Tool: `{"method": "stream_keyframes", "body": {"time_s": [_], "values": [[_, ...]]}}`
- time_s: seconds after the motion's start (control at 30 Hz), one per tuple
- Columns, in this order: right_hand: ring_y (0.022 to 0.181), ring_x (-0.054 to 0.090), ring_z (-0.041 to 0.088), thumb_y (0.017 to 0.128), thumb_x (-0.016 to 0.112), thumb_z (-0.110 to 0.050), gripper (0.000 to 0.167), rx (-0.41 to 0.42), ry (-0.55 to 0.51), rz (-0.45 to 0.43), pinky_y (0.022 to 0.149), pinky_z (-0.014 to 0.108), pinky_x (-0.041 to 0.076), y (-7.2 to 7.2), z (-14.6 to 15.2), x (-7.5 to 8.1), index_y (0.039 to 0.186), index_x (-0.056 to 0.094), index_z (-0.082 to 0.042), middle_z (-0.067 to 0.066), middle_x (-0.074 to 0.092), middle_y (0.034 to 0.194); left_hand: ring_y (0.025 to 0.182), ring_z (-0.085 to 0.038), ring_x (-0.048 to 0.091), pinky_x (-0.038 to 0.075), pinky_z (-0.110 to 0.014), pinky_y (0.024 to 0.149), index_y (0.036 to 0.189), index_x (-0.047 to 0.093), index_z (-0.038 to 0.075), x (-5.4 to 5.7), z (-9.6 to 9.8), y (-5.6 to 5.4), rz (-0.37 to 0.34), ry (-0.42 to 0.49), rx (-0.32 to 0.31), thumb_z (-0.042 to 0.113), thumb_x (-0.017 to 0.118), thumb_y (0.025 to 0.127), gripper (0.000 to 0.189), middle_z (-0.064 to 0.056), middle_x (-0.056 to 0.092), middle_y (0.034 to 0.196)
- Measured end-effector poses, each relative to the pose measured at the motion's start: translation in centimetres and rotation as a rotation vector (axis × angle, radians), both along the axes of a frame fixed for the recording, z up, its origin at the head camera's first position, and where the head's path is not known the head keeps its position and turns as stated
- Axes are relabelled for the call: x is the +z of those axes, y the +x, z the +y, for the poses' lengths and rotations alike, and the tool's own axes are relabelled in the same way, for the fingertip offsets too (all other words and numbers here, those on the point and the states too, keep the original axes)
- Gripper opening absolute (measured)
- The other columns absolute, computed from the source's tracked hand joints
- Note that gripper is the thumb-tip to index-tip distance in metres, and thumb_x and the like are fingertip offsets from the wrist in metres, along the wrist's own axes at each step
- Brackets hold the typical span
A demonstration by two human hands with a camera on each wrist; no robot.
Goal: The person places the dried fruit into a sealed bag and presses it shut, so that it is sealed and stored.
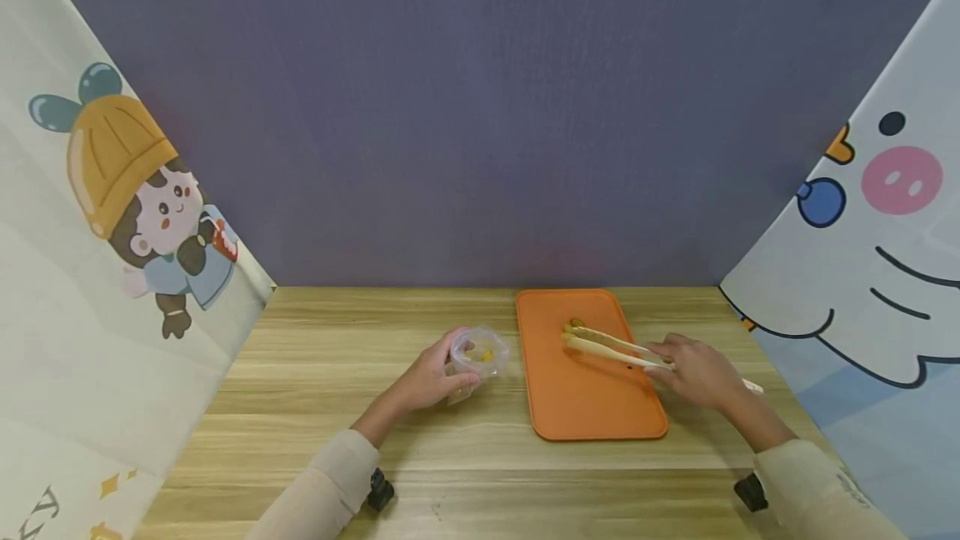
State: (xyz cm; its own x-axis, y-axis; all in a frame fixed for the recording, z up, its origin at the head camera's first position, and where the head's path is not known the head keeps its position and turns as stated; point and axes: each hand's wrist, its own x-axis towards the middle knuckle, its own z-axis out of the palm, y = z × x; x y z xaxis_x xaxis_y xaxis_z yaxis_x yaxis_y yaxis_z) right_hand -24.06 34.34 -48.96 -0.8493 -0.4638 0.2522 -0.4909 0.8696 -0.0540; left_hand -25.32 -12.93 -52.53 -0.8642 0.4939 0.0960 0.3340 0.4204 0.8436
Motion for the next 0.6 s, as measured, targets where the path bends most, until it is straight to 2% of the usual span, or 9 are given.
{"method": "stream_keyframes", "body": {"time_s": [0.23, 0.6], "values": [[0.068, 0.053, 0.006, 0.091, 0.076, -0.033, 0.041, 0.018, 0.002, -0.004, 0.061, 0.031, 0.048, 0.0, -0.5, 0.6, 0.124, 0.074, -0.009, 0.003, 0.068, 0.092, 0.136, -0.032, 0.055, 0.044, -0.054, 0.112, 0.160, 0.026, 0.015, 0.0, 0.2, -0.1, -0.002, -0.002, 0.002, 0.044, 0.073, 0.093, 0.087, -0.014, 0.055, 0.146], [0.068, 0.055, 0.006, 0.091, 0.076, -0.035, 0.042, 0.026, -0.005, 0.004, 0.060, 0.029, 0.048, 0.2, -1.9, 2.0, 0.125, 0.074, -0.009, 0.004, 0.070, 0.097, 0.136, -0.033, 0.055, 0.045, -0.055, 0.111, 0.160, 0.026, 0.012, 0.0, 0.2, -0.1, 0.005, -0.006, -0.003, 0.043, 0.072, 0.094, 0.087, -0.016, 0.055, 0.146]]}}
